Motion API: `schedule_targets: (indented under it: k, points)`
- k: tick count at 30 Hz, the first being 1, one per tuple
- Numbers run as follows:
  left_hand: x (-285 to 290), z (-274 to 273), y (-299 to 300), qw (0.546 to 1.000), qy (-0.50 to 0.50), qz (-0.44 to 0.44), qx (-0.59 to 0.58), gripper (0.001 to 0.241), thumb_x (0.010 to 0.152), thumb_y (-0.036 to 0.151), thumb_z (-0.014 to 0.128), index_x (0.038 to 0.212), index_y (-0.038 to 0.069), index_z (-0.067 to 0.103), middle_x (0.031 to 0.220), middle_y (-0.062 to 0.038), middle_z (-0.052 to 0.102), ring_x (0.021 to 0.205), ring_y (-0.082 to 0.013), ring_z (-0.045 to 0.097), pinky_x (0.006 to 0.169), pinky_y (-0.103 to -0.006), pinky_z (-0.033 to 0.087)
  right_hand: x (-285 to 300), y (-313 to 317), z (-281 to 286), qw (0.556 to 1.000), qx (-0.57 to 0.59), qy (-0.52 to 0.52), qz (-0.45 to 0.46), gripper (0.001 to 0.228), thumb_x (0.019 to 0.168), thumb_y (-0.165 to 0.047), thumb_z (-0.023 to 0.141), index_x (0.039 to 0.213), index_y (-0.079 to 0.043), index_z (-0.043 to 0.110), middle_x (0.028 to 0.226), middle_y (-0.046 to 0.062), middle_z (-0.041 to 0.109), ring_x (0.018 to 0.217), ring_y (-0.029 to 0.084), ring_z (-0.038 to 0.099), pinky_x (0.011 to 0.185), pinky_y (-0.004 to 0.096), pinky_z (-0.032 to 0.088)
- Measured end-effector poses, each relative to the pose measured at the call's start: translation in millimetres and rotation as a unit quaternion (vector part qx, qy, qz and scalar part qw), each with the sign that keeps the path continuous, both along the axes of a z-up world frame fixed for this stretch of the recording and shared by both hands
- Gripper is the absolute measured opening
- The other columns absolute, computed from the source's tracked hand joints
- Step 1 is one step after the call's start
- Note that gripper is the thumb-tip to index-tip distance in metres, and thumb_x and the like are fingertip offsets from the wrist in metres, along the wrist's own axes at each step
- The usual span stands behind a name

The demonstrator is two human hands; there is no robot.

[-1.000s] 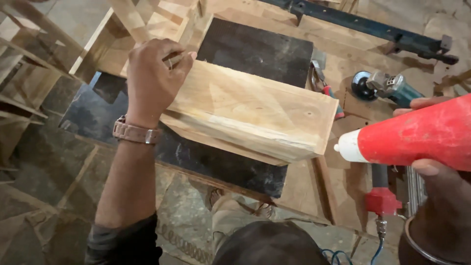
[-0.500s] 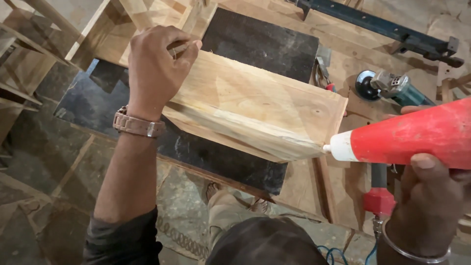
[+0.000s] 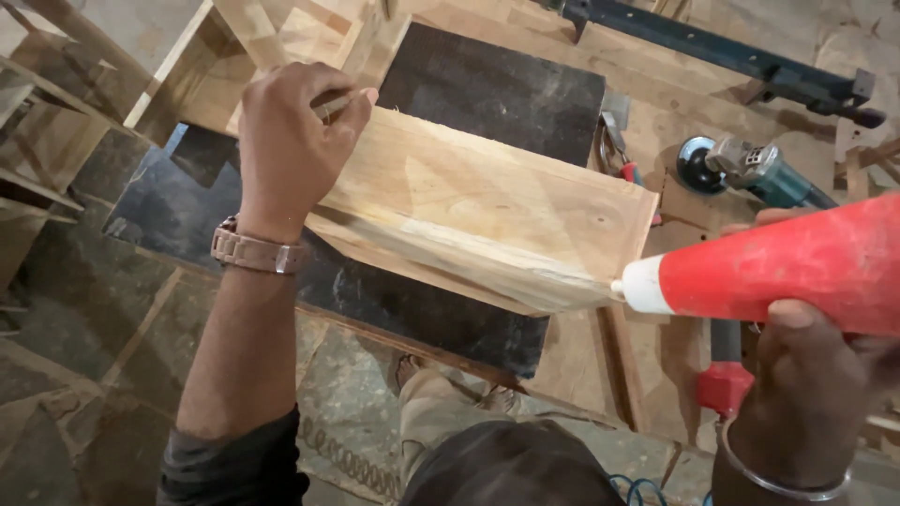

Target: The person sands a wooden box with an angle grinder, then applies wood glue to its edges and corners. They place a wooden seat panel into the glued box and press it into position to assemble a small stool.

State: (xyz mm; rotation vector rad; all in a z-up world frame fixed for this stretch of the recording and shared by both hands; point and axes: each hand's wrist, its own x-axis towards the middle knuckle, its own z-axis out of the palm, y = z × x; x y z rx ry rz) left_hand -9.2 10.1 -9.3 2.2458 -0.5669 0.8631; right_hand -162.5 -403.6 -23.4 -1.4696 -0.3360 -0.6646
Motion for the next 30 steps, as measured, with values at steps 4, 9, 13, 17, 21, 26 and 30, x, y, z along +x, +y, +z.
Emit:
schedule_targets:
  k: [4, 9, 13, 17, 21, 26, 30]
  points:
    - [0, 1, -1, 1.0, 0.001, 0.008, 0.008, 0.016, 0.099, 0.012, 0.083, 0.097, -0.002, 0.076, 0.094, -0.016, 0.076, 0.083, -0.0278, 0.074, 0.075, -0.037, 0.057, -8, 12, 11, 0.999, 0.008, 0.018, -0.027, 0.044, 0.097, -0.004, 0.07, 0.135, 0.01, 0.052, 0.12, 0.027, 0.065, 0.097, 0.037, 0.07, 0.092, 0.046, 0.064]
    - [-2, 5, -3, 0.998, 0.048, 0.005, -0.03, 0.017, 0.099, 0.014, 0.081, 0.098, -0.002, 0.075, 0.092, -0.015, 0.076, 0.082, -0.0252, 0.076, 0.073, -0.0339, 0.059, -11, -12, -12, 0.999, -0.01, 0.035, 0.019, 0.059, 0.098, -0.002, 0.078, 0.146, 0.01, 0.046, 0.124, 0.024, 0.063, 0.108, 0.036, 0.069, 0.099, 0.046, 0.062]
    - [-1, 4, -2, 1.0, 0.0, 0.01, 0.011, 0.016, 0.1, 0.012, 0.083, 0.099, -0.003, 0.076, 0.094, -0.017, 0.076, 0.084, -0.0294, 0.074, 0.075, -0.0366, 0.058, -3, -1, -4, 0.999, -0.025, 0.025, -0.014, 0.055, 0.104, -0.004, 0.08, 0.146, 0.01, 0.047, 0.128, 0.025, 0.062, 0.108, 0.036, 0.068, 0.097, 0.045, 0.06]
    - [-4, 7, -1, 1.0, 0.025, -0.005, -0.01, 0.013, 0.098, 0.01, 0.08, 0.099, -0.002, 0.076, 0.093, -0.016, 0.075, 0.085, -0.03, 0.075, 0.076, -0.038, 0.058, -2, 18, 5, 0.999, 0.018, -0.007, -0.029, 0.063, 0.101, -0.025, 0.081, 0.148, 0.0, 0.048, 0.128, 0.019, 0.066, 0.107, 0.03, 0.071, 0.093, 0.042, 0.063]
    - [-3, 8, -2, 0.999, -0.016, 0.039, 0.024, 0.014, 0.098, 0.011, 0.082, 0.099, -0.001, 0.075, 0.093, -0.016, 0.075, 0.085, -0.0329, 0.072, 0.075, -0.041, 0.055, -8, -4, -40, 0.981, 0.189, -0.043, -0.028, 0.064, 0.107, -0.041, 0.069, 0.152, -0.003, 0.045, 0.134, 0.009, 0.06, 0.117, 0.022, 0.063, 0.111, 0.04, 0.053]
    - [-40, -18, -34, 0.988, -0.144, 0.046, 0.042, 0.025, 0.099, 0.004, 0.081, 0.122, 0.003, 0.07, 0.122, -0.014, 0.072, 0.118, -0.0319, 0.069, 0.106, -0.0408, 0.055, -15, 0, -42, 0.957, 0.281, -0.057, -0.033, 0.067, 0.108, -0.051, 0.063, 0.153, -0.006, 0.041, 0.136, 0.005, 0.058, 0.117, 0.02, 0.061, 0.109, 0.041, 0.052]
    - [-121, -10, -140, 0.963, 0.033, -0.249, -0.096, 0.071, 0.085, 0.034, 0.089, 0.144, 0.011, 0.056, 0.145, -0.013, 0.063, 0.142, -0.0333, 0.06, 0.12, -0.0433, 0.051, -24, 13, -37, 0.959, 0.283, -0.016, 0.003, 0.08, 0.101, -0.067, 0.058, 0.151, -0.008, 0.04, 0.134, 0.004, 0.06, 0.111, 0.022, 0.064, 0.099, 0.042, 0.057]
